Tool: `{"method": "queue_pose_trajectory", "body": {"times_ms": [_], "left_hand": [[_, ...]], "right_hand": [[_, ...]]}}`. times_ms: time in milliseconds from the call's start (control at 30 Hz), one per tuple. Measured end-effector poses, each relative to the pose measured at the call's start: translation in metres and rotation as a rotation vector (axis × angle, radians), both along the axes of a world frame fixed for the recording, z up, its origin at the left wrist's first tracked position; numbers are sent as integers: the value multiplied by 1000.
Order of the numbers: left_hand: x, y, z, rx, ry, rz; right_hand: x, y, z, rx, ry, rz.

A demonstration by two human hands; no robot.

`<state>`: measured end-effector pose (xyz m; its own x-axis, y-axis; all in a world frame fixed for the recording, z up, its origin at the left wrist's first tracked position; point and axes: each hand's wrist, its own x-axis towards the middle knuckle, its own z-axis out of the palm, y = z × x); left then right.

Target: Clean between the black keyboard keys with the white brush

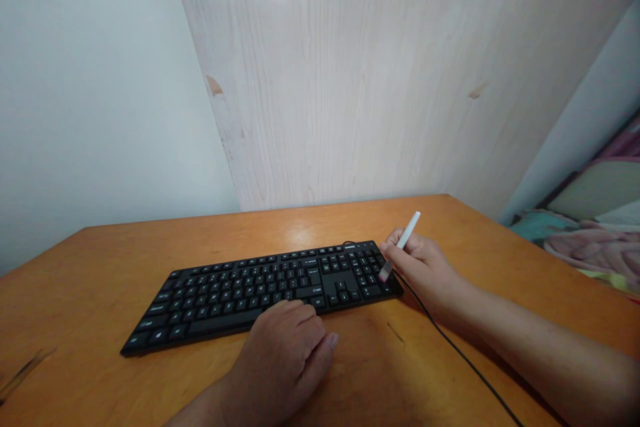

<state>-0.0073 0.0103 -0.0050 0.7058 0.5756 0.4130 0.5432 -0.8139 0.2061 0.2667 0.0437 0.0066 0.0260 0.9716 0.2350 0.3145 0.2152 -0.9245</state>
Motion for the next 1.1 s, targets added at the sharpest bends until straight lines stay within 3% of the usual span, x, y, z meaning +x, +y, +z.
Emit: {"method": "queue_pose_trajectory", "body": {"times_ms": [200, 467, 667, 767, 933, 1100], "left_hand": [[-1, 0, -3, 9, -19, -7], [0, 1, -1, 12, -27, -8], [0, 0, -3, 20, -26, -13], [0, 0, -2, 21, -28, -15], [0, 0, -2, 18, -25, -10], [1, 1, -3, 24, -27, -13]], "right_hand": [[-14, -11, -1, -44, -28, 246], [-2, -9, 3, 55, -304, 40], [-13, -13, 4, 47, -162, 210], [-9, -9, -1, 37, -186, 188], [0, -6, -2, 44, -282, 37], [-11, -12, 4, 11, -118, 191]]}}
